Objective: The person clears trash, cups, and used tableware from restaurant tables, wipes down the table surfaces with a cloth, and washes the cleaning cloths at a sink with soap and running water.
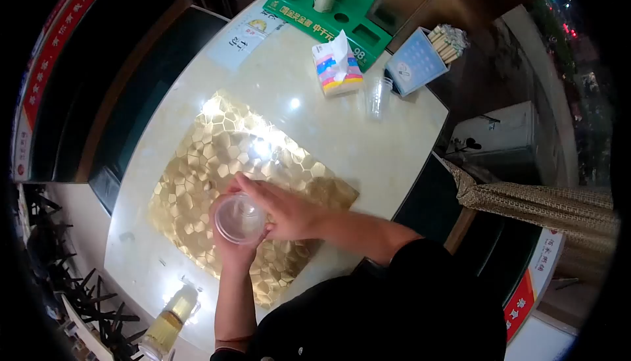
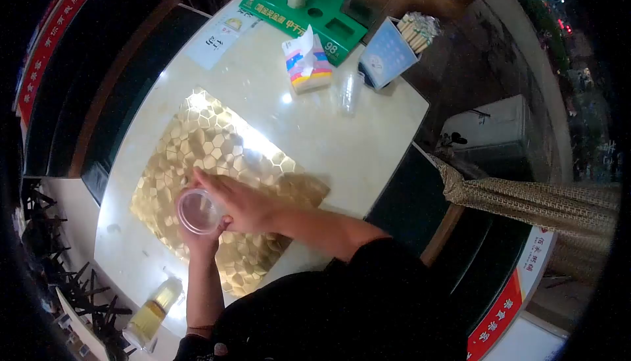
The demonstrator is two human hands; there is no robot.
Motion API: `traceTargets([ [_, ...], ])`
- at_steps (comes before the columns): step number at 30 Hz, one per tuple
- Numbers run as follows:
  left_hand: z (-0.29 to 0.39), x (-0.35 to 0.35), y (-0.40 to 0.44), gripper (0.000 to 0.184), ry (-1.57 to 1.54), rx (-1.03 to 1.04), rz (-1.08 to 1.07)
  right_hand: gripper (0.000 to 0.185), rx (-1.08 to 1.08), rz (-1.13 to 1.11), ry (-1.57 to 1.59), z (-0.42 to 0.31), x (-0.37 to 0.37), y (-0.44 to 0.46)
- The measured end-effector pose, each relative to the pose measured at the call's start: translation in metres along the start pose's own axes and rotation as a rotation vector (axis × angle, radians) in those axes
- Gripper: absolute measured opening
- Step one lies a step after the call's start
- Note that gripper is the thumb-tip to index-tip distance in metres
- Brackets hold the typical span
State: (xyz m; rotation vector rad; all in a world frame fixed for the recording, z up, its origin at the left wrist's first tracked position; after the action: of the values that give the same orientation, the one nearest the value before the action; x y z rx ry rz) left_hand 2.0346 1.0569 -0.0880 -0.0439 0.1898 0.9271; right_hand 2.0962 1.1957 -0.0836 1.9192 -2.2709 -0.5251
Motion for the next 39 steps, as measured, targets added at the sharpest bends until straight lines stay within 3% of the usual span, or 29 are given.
traceTargets([
  [1, -0.003, -0.002, -0.007, 0.087, 0.004, -0.001, -0.006, 0.099, -0.081, -0.023, -0.007, -0.005, -0.011, -0.005],
  [2, -0.009, -0.005, -0.014, 0.092, -0.018, -0.002, -0.022, 0.094, -0.102, -0.069, -0.233, 0.000, -0.034, -0.011],
  [3, -0.012, -0.007, -0.020, 0.096, -0.042, -0.002, -0.035, 0.087, -0.035, 0.038, -0.320, 0.002, -0.062, -0.020],
  [5, -0.003, -0.011, -0.032, 0.102, -0.108, -0.057, -0.082, 0.071, 0.026, 0.551, -0.581, 0.035, -0.124, -0.030],
  [6, 0.004, -0.012, -0.040, 0.108, -0.177, -0.114, -0.129, 0.069, 0.170, 0.810, -1.093, 0.051, -0.153, -0.032],
  [7, 0.009, -0.012, -0.046, 0.108, -0.171, -0.114, -0.114, 0.071, 0.329, 0.878, -1.243, 0.054, -0.178, -0.030],
  [9, 0.016, -0.010, -0.062, 0.118, -0.258, -0.165, -0.263, 0.071, 0.661, 0.879, -1.173, 0.062, -0.203, -0.025],
  [11, 0.012, -0.014, -0.082, 0.120, -0.297, -0.195, -0.289, 0.074, 0.645, 0.800, -1.037, 0.092, -0.226, -0.038],
  [13, 0.011, -0.018, -0.098, 0.118, -0.208, -0.129, -0.483, 0.076, 0.638, 0.730, -0.917, 0.103, -0.222, -0.047],
  [14, 0.012, -0.018, -0.106, 0.105, -0.253, -0.141, -0.479, 0.073, 0.557, 0.774, -0.826, 0.100, -0.216, -0.054],
  [15, 0.012, -0.021, -0.108, 0.105, -0.263, -0.143, -0.477, 0.069, 0.474, 0.813, -0.738, 0.095, -0.210, -0.062],
  [16, 0.011, -0.027, -0.110, 0.100, -0.218, -0.130, -0.606, 0.069, 0.473, 0.801, -0.749, 0.082, -0.198, -0.065],
  [17, 0.010, -0.032, -0.114, 0.095, -0.173, -0.115, -0.728, 0.063, 0.504, 0.837, -0.080, 0.065, -0.177, -0.066],
  [18, 0.009, -0.036, -0.122, 0.087, -0.197, -0.184, -0.730, 0.057, 0.514, 0.808, 0.592, 0.050, -0.155, -0.066],
  [20, 0.014, -0.045, -0.130, 0.087, -0.235, -0.210, -0.698, 0.052, 0.469, 0.641, 1.076, 0.030, -0.119, -0.064],
  [21, 0.015, -0.049, -0.135, 0.086, -0.258, -0.236, -0.684, 0.052, 0.492, 0.609, 1.073, 0.022, -0.101, -0.059],
  [23, 0.014, -0.062, -0.153, 0.081, -0.281, -0.301, -0.529, 0.057, 0.333, 0.387, 1.395, 0.000, -0.056, -0.043],
  [25, 0.020, -0.080, -0.166, 0.078, -0.358, -0.313, -0.432, 0.061, 0.383, 0.315, 1.448, -0.015, -0.016, -0.030],
  [27, 0.016, -0.103, -0.192, 0.074, -0.278, -0.266, -0.301, 0.068, 0.269, 0.073, 1.317, -0.028, 0.033, -0.019],
  [28, 0.017, -0.120, -0.205, 0.076, -0.067, -0.216, -0.248, 0.077, 0.301, 0.054, 1.165, -0.042, 0.060, -0.017],
  [30, 0.016, -0.145, -0.235, 0.080, -0.068, -0.179, -0.067, 0.079, 0.340, -0.084, 1.104, -0.079, 0.129, -0.012],
  [32, 0.019, -0.182, -0.254, 0.082, 0.002, -0.164, -0.018, 0.082, 0.312, -0.183, 1.000, -0.110, 0.199, -0.021],
  [34, 0.012, -0.215, -0.287, 0.082, 0.059, -0.126, 0.046, 0.086, 0.287, -0.347, 0.691, -0.133, 0.268, -0.033],
  [36, 0.016, -0.235, -0.315, 0.085, 0.044, -0.076, 0.212, 0.089, 0.158, -0.768, 0.317, -0.123, 0.295, -0.045],
  [37, 0.009, -0.258, -0.342, 0.085, 0.043, -0.065, 0.250, 0.089, 0.142, -0.804, 0.311, -0.129, 0.331, -0.052],
  [39, -0.002, -0.298, -0.385, 0.088, -0.082, -0.116, 0.333, 0.082, -0.143, -1.046, -0.014, -0.139, 0.396, -0.063],
])
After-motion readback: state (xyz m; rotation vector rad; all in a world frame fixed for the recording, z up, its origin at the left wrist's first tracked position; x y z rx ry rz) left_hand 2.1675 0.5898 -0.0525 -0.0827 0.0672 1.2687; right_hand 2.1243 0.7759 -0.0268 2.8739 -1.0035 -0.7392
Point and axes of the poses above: each hand's wrist, its own y-axis towards the middle knuckle, its own x-axis out of the palm, z = x × y, the point moved 1 cm from there along y, towards the middle knuckle, and after that the axes turned 6 degrees about y, right-handed, at the moved point
